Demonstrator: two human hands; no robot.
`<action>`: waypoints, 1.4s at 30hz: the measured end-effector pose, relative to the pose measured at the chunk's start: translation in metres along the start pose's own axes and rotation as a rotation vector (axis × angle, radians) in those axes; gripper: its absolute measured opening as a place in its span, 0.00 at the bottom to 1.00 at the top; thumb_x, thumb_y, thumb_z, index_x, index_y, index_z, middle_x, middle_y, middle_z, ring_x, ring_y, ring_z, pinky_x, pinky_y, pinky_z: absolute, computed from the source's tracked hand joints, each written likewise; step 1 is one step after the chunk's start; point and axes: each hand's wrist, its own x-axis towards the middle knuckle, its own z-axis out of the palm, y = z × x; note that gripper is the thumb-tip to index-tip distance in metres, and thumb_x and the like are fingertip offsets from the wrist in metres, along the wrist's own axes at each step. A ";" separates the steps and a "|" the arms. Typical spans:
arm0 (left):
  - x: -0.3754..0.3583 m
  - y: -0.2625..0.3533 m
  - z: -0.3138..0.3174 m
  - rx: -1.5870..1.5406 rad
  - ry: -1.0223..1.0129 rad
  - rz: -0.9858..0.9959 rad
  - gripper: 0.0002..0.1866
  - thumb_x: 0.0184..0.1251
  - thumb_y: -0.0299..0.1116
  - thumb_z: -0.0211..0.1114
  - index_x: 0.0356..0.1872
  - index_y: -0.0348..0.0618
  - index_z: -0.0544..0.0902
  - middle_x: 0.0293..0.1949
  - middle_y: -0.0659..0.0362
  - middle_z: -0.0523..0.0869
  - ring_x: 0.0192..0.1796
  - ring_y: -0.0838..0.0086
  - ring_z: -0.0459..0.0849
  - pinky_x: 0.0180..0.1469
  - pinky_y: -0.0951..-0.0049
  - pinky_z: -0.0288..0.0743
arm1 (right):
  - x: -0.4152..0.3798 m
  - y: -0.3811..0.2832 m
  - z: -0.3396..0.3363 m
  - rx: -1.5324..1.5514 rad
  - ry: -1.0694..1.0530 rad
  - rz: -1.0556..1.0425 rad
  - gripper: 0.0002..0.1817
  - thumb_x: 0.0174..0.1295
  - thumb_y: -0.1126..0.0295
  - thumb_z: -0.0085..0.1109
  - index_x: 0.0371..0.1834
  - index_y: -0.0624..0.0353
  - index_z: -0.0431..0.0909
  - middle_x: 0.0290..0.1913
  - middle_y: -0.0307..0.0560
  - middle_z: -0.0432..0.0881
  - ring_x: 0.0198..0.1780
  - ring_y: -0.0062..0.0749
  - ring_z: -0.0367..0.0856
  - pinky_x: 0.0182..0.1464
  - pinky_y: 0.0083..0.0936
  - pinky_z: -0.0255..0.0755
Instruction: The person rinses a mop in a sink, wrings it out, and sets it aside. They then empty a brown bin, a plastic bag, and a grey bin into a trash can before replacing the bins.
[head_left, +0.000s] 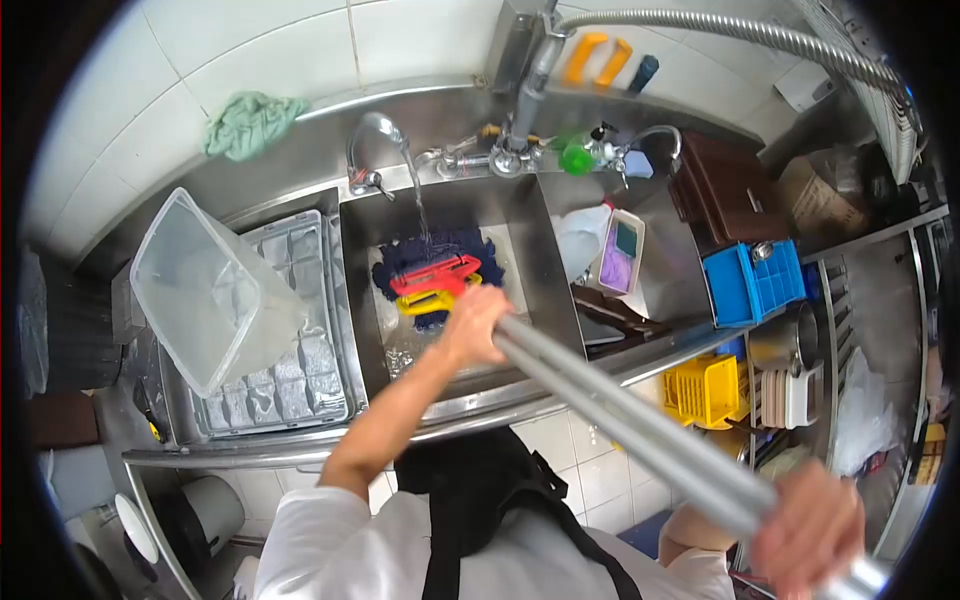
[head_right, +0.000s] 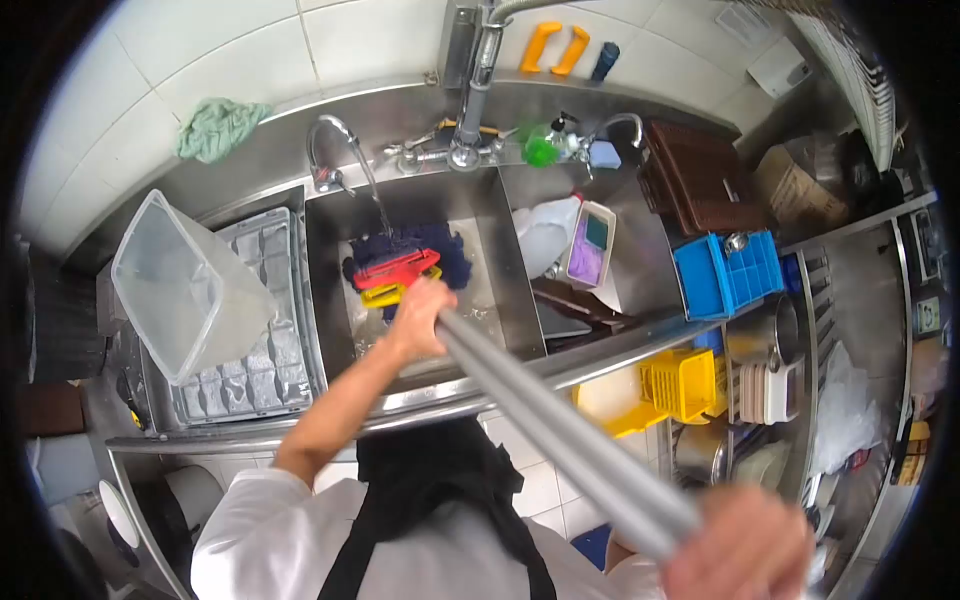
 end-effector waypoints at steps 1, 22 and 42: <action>0.000 0.016 0.007 -0.002 0.121 -0.024 0.20 0.27 0.36 0.74 0.26 0.43 0.77 0.28 0.53 0.77 0.33 0.56 0.79 0.39 0.59 0.71 | 0.067 0.036 0.016 -0.092 0.095 -0.270 0.10 0.65 0.76 0.56 0.24 0.53 0.77 0.20 0.43 0.83 0.14 0.25 0.76 0.21 0.21 0.74; -0.029 -0.006 0.034 -0.004 0.259 -0.085 0.19 0.39 0.36 0.72 0.32 0.40 0.75 0.34 0.47 0.75 0.40 0.51 0.77 0.44 0.56 0.69 | 0.038 0.061 0.007 -0.094 0.115 -0.310 0.10 0.47 0.73 0.71 0.30 0.53 0.78 0.21 0.44 0.78 0.20 0.33 0.76 0.30 0.36 0.75; -0.028 -0.002 0.037 -0.047 0.190 -0.082 0.20 0.37 0.35 0.72 0.33 0.40 0.76 0.33 0.51 0.79 0.39 0.52 0.78 0.40 0.58 0.69 | 0.034 0.071 0.016 -0.159 0.029 -0.572 0.14 0.57 0.71 0.59 0.15 0.52 0.68 0.16 0.41 0.75 0.11 0.27 0.72 0.15 0.21 0.67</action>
